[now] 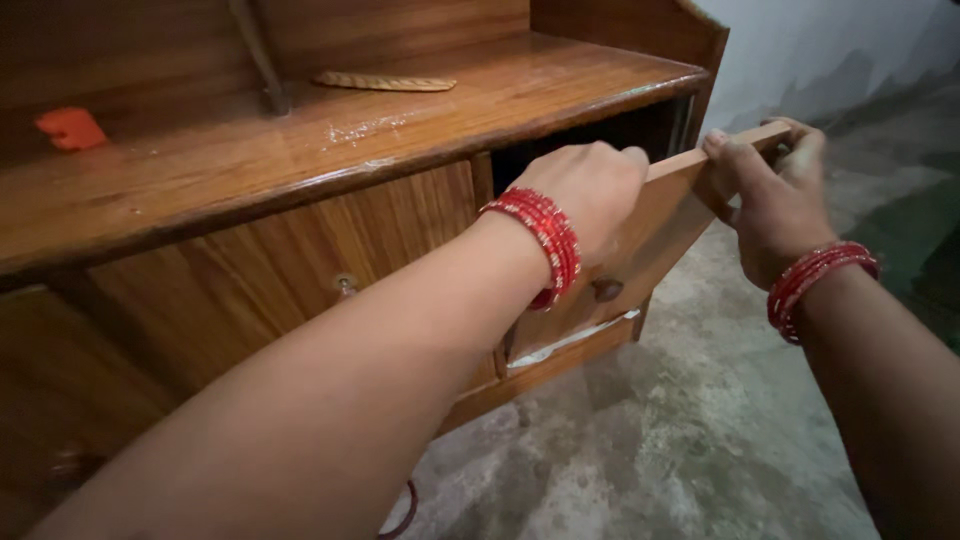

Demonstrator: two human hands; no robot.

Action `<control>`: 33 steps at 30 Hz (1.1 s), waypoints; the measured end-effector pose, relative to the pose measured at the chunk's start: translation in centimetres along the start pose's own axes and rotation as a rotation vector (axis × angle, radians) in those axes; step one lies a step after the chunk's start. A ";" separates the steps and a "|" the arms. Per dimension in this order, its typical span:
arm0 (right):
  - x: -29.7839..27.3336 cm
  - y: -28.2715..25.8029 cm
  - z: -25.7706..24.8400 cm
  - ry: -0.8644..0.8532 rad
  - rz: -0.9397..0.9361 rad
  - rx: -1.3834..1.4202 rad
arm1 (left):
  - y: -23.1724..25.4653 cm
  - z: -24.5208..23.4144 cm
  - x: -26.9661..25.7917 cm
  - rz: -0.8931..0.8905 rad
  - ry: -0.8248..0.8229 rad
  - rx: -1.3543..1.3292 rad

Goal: The person sits on the floor and repeatedly opens and closes a wooden cabinet door, attempting to align and secure it. The person handles the door and the cabinet body, adjusting the door's position multiple times.

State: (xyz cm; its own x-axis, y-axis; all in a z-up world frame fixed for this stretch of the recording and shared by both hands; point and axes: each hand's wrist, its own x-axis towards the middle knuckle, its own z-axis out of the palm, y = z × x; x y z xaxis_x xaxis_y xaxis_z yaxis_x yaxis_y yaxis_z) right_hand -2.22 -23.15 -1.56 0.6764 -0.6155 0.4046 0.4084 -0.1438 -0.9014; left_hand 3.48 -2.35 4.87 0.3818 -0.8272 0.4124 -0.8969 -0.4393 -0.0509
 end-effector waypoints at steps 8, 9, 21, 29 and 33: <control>0.6 0.9 -1.5 0.042 0.093 0.069 | 1.3 0.2 2.2 -0.010 -0.118 0.048; 0.7 0.9 -1.5 0.034 0.095 0.051 | 1.3 0.1 2.1 -0.015 -0.114 0.044; 0.9 0.9 -1.2 -0.028 0.047 0.106 | 1.0 0.1 1.3 -0.019 -0.037 0.043; 2.3 1.9 -1.3 0.024 0.090 0.161 | 0.5 1.6 2.8 -0.015 0.017 0.040; 2.0 2.3 -0.6 0.059 0.082 0.109 | 0.5 1.3 2.8 -0.026 -0.012 0.067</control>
State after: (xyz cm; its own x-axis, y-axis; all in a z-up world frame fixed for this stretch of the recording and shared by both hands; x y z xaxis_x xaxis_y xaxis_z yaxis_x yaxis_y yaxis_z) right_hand -0.26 -25.13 -2.96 0.6741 -0.6668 0.3178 0.4199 -0.0081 -0.9075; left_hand 4.43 -5.35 4.86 0.4078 -0.8189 0.4038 -0.8698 -0.4829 -0.1009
